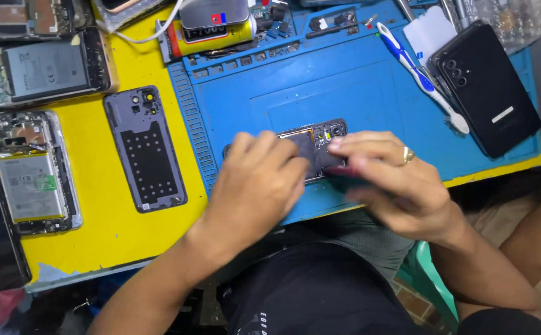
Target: A person is disassembling a smartphone on a repair bench, using a screwdriver to remove internal screws and prying out components.
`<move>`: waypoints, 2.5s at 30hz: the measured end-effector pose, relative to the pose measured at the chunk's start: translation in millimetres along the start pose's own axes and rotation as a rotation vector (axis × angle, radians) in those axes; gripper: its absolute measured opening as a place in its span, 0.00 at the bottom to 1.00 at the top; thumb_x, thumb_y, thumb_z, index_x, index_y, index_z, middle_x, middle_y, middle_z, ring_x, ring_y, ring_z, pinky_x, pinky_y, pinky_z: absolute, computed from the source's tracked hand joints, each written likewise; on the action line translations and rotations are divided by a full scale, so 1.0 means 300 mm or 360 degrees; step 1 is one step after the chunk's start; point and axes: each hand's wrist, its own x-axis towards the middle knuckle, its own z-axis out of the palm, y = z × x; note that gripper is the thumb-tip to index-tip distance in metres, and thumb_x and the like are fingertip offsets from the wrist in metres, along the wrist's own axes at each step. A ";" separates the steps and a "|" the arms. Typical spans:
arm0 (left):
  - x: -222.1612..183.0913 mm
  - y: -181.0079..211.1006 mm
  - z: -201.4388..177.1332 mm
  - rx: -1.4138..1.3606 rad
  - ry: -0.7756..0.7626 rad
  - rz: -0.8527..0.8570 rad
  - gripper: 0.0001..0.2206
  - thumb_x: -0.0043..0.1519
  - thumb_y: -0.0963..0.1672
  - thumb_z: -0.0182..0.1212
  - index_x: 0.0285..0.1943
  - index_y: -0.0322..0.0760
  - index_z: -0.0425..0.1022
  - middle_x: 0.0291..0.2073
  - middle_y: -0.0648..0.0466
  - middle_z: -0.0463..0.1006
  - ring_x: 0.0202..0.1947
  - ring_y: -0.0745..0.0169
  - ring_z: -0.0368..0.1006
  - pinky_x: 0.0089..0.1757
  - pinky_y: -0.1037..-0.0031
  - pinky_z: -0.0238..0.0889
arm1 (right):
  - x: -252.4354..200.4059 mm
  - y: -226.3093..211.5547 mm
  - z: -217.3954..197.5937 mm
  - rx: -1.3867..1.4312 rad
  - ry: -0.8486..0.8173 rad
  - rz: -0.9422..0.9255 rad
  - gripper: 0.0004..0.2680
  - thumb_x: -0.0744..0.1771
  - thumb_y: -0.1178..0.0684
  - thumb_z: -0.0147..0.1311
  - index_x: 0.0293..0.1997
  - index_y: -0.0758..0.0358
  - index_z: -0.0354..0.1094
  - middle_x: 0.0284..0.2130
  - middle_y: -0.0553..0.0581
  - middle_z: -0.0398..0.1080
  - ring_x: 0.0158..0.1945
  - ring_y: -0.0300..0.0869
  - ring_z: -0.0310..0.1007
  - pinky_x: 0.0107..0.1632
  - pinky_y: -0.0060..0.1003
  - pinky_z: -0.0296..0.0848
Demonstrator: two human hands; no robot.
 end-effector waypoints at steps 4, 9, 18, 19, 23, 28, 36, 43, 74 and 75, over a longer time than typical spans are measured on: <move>0.055 0.023 0.066 0.0254 -0.0095 0.0236 0.06 0.59 0.42 0.60 0.27 0.47 0.74 0.29 0.55 0.71 0.36 0.51 0.66 0.36 0.60 0.55 | 0.000 -0.007 -0.004 -0.0143 0.0097 -0.0080 0.08 0.67 0.63 0.56 0.51 0.64 0.68 0.45 0.63 0.72 0.52 0.55 0.77 0.62 0.54 0.79; 0.075 0.012 0.062 0.0297 -0.0227 0.0318 0.03 0.59 0.44 0.60 0.33 0.47 0.76 0.31 0.56 0.72 0.37 0.52 0.66 0.37 0.61 0.55 | -0.007 0.022 -0.011 -0.0039 -0.0075 -0.0140 0.20 0.66 0.53 0.69 0.62 0.61 0.62 0.59 0.75 0.66 0.63 0.61 0.72 0.68 0.57 0.77; 0.049 -0.037 0.071 -0.0232 -0.0177 0.0199 0.05 0.61 0.43 0.68 0.40 0.38 0.78 0.39 0.53 0.74 0.39 0.49 0.67 0.39 0.59 0.54 | 0.012 0.004 0.002 -0.0017 0.0062 -0.0053 0.08 0.66 0.66 0.62 0.48 0.65 0.72 0.43 0.62 0.66 0.47 0.51 0.74 0.55 0.43 0.82; 0.047 -0.042 0.073 -0.0305 -0.0160 0.0193 0.04 0.62 0.43 0.67 0.41 0.38 0.78 0.39 0.53 0.75 0.39 0.49 0.67 0.39 0.59 0.54 | -0.004 0.008 0.000 0.0003 0.0040 -0.0027 0.10 0.69 0.68 0.52 0.57 0.69 0.64 0.47 0.69 0.69 0.52 0.57 0.78 0.55 0.42 0.86; 0.043 -0.053 0.077 -0.0456 -0.0137 0.0175 0.04 0.63 0.42 0.67 0.43 0.38 0.79 0.40 0.53 0.75 0.40 0.50 0.67 0.41 0.60 0.55 | -0.011 0.044 0.001 -0.0114 -0.0076 -0.0063 0.19 0.67 0.63 0.69 0.61 0.62 0.61 0.56 0.74 0.68 0.57 0.58 0.76 0.59 0.44 0.80; 0.041 -0.055 0.074 -0.0530 -0.0106 0.0166 0.04 0.63 0.41 0.69 0.42 0.36 0.79 0.38 0.53 0.74 0.39 0.51 0.67 0.41 0.60 0.53 | -0.029 0.011 0.004 -0.0125 0.0014 -0.0012 0.13 0.72 0.73 0.43 0.64 0.72 0.56 0.49 0.72 0.72 0.53 0.57 0.81 0.58 0.45 0.85; 0.042 -0.049 0.088 -0.0502 -0.0115 0.0196 0.06 0.62 0.43 0.71 0.43 0.37 0.81 0.38 0.53 0.72 0.40 0.52 0.66 0.40 0.60 0.52 | -0.047 -0.010 -0.004 -0.0157 0.0033 0.0033 0.17 0.75 0.67 0.42 0.75 0.68 0.46 0.53 0.76 0.73 0.55 0.59 0.83 0.60 0.45 0.88; 0.075 -0.014 0.070 0.0187 -0.0071 0.0491 0.12 0.63 0.39 0.61 0.26 0.45 0.72 0.28 0.57 0.69 0.35 0.54 0.65 0.38 0.64 0.56 | -0.080 -0.020 -0.002 -0.0224 0.0101 0.0066 0.18 0.73 0.70 0.47 0.72 0.69 0.49 0.49 0.75 0.74 0.52 0.59 0.84 0.57 0.45 0.89; 0.100 0.010 0.106 0.0423 0.0105 0.0721 0.13 0.66 0.39 0.52 0.28 0.49 0.73 0.26 0.57 0.68 0.27 0.58 0.65 0.41 0.68 0.61 | -0.073 -0.004 0.001 -0.0327 0.0157 -0.0049 0.16 0.68 0.73 0.59 0.60 0.71 0.60 0.46 0.73 0.73 0.48 0.57 0.83 0.52 0.43 0.87; 0.098 0.010 0.108 0.0425 0.0106 0.0720 0.13 0.66 0.39 0.52 0.28 0.49 0.73 0.26 0.57 0.68 0.27 0.58 0.65 0.41 0.68 0.61 | -0.073 -0.006 0.000 -0.0327 0.0155 -0.0051 0.16 0.68 0.73 0.59 0.60 0.71 0.60 0.46 0.73 0.73 0.48 0.57 0.83 0.52 0.43 0.87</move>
